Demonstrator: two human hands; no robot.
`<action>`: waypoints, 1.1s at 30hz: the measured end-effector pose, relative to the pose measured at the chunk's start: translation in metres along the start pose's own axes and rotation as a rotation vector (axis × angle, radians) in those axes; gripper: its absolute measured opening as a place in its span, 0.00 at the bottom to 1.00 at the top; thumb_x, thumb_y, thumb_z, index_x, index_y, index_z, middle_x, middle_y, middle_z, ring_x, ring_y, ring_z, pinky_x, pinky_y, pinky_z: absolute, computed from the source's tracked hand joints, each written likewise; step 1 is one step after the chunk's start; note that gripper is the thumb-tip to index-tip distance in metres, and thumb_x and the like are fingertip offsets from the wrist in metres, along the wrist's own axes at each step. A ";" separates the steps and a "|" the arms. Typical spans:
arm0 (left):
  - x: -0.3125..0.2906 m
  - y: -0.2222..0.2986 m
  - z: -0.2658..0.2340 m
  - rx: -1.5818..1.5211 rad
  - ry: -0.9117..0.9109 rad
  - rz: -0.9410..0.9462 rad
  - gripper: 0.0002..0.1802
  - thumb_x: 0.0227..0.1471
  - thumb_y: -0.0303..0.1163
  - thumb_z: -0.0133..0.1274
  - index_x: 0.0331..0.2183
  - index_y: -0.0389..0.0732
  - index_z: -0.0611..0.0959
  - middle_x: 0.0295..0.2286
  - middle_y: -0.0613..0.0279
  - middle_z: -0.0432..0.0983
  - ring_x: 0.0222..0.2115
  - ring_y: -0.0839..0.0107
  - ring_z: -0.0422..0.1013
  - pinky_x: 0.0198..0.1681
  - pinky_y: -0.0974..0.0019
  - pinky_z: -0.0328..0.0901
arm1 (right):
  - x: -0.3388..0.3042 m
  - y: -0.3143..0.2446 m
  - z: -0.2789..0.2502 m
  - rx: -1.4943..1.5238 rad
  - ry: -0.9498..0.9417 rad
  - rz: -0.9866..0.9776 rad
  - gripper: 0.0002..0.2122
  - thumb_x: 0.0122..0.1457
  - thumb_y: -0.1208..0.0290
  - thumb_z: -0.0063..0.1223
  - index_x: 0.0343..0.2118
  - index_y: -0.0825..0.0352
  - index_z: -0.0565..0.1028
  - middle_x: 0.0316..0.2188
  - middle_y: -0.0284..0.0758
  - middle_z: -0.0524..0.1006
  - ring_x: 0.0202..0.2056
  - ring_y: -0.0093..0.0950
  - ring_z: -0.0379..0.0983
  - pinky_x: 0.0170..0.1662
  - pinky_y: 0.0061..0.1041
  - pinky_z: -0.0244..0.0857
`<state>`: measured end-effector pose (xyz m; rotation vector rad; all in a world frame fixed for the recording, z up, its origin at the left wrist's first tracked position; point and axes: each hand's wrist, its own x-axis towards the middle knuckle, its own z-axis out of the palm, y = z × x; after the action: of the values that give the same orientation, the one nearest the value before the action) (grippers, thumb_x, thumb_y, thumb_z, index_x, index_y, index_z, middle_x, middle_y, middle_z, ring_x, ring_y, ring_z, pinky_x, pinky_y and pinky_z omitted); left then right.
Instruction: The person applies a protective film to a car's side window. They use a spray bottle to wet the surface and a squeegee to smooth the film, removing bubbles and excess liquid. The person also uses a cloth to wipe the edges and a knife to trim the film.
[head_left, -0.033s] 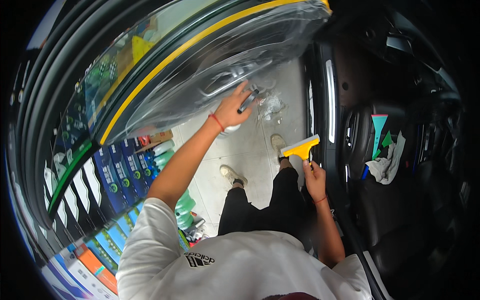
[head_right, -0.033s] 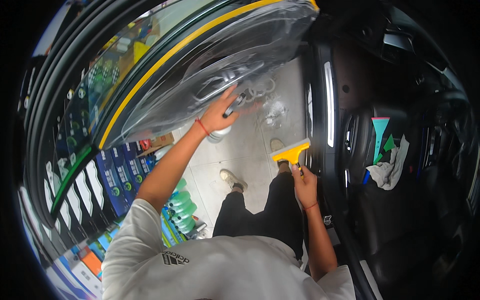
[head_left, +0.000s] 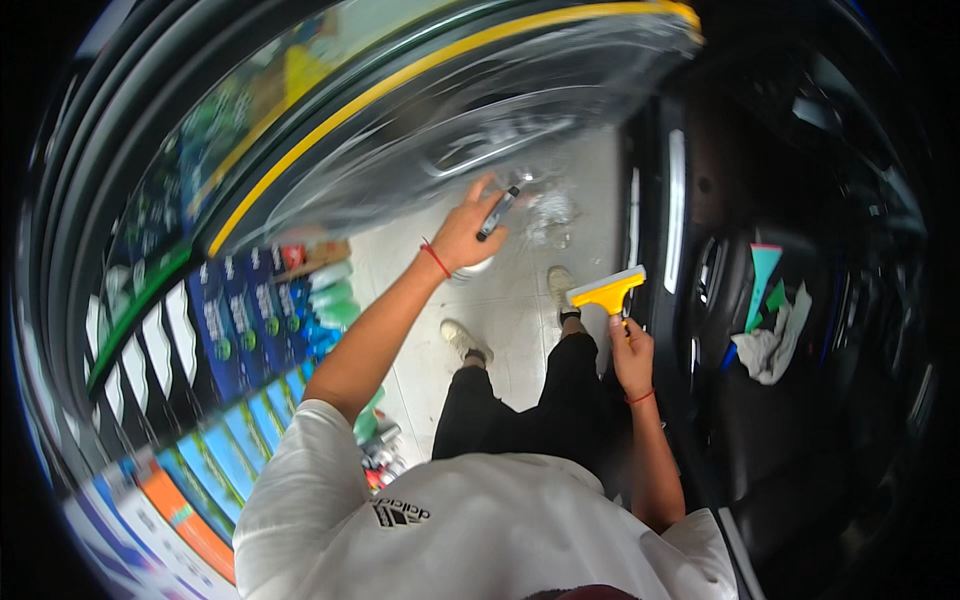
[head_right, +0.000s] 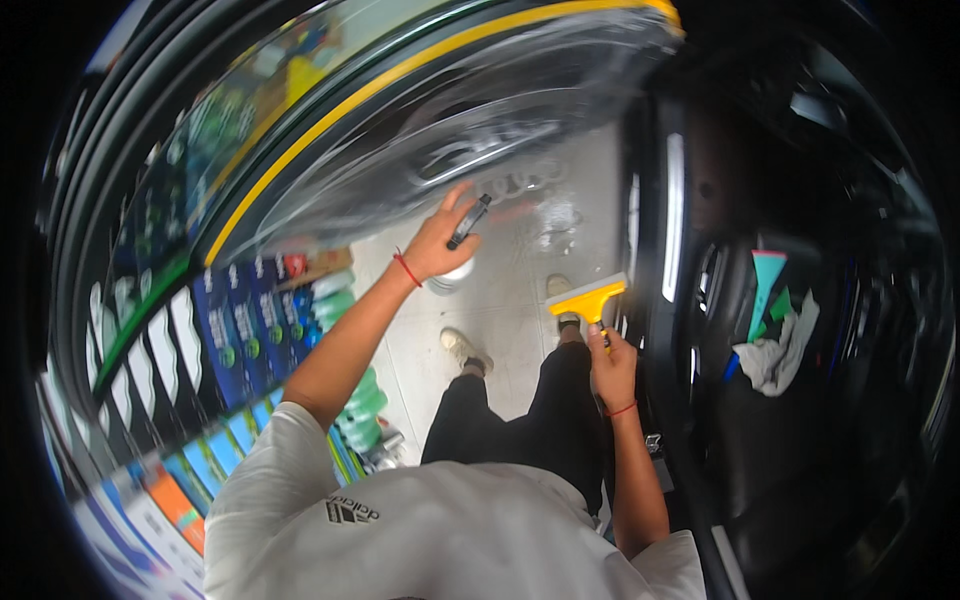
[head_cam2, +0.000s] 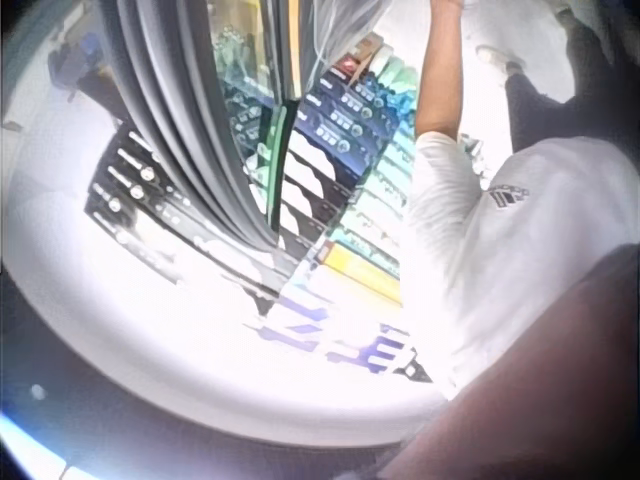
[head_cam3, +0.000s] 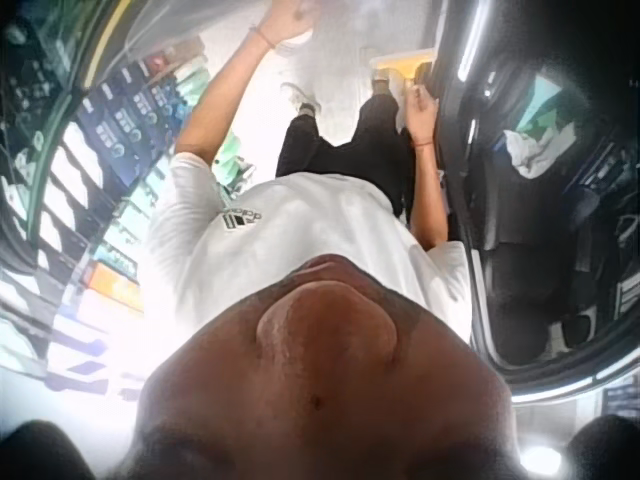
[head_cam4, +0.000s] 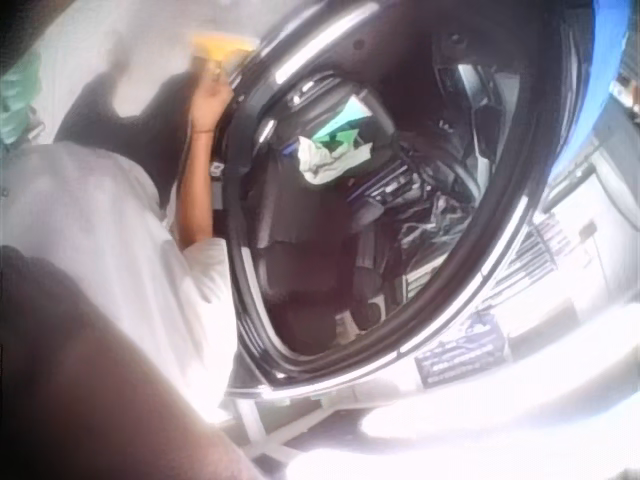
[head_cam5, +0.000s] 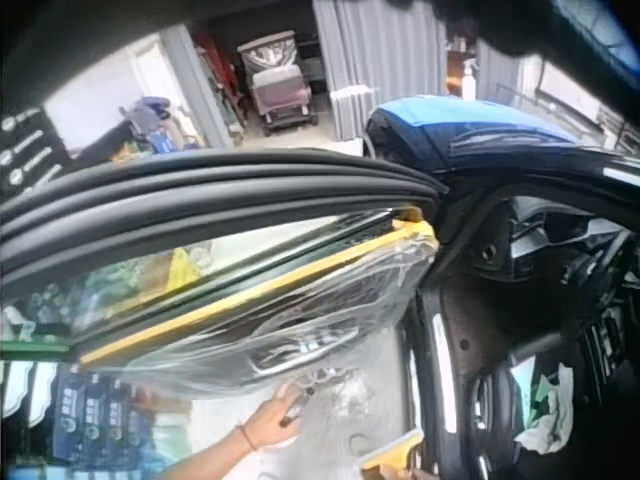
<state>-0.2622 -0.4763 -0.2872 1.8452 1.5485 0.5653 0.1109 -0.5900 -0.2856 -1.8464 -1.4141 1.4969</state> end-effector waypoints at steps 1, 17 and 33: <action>-0.031 0.011 -0.004 -0.061 0.028 -0.095 0.29 0.48 0.35 0.55 0.53 0.39 0.77 0.59 0.42 0.63 0.45 0.41 0.75 0.50 0.53 0.70 | 0.001 0.000 0.006 0.031 -0.013 -0.012 0.21 0.69 0.57 0.53 0.28 0.74 0.75 0.18 0.34 0.72 0.24 0.17 0.65 0.28 0.26 0.61; -0.413 0.134 -0.099 -0.603 1.370 -0.263 0.27 0.49 0.15 0.41 0.52 0.30 0.77 0.53 0.51 0.72 0.56 0.60 0.71 0.54 0.59 0.73 | -0.037 -0.149 0.164 -0.223 -0.543 -0.584 0.22 0.68 0.55 0.55 0.26 0.73 0.75 0.14 0.32 0.67 0.20 0.19 0.58 0.24 0.29 0.56; -0.422 0.175 -0.159 0.027 1.013 -0.147 0.20 0.43 0.24 0.51 0.42 0.28 0.78 0.32 0.54 0.78 0.30 0.65 0.73 0.40 0.63 0.69 | -0.044 -0.151 0.120 -0.397 -0.573 -0.635 0.23 0.67 0.53 0.56 0.28 0.74 0.77 0.14 0.38 0.67 0.19 0.24 0.57 0.25 0.31 0.57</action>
<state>-0.3385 -0.8700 -0.0163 1.4791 2.2749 1.5632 -0.0617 -0.5984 -0.1890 -0.9645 -2.4189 1.5135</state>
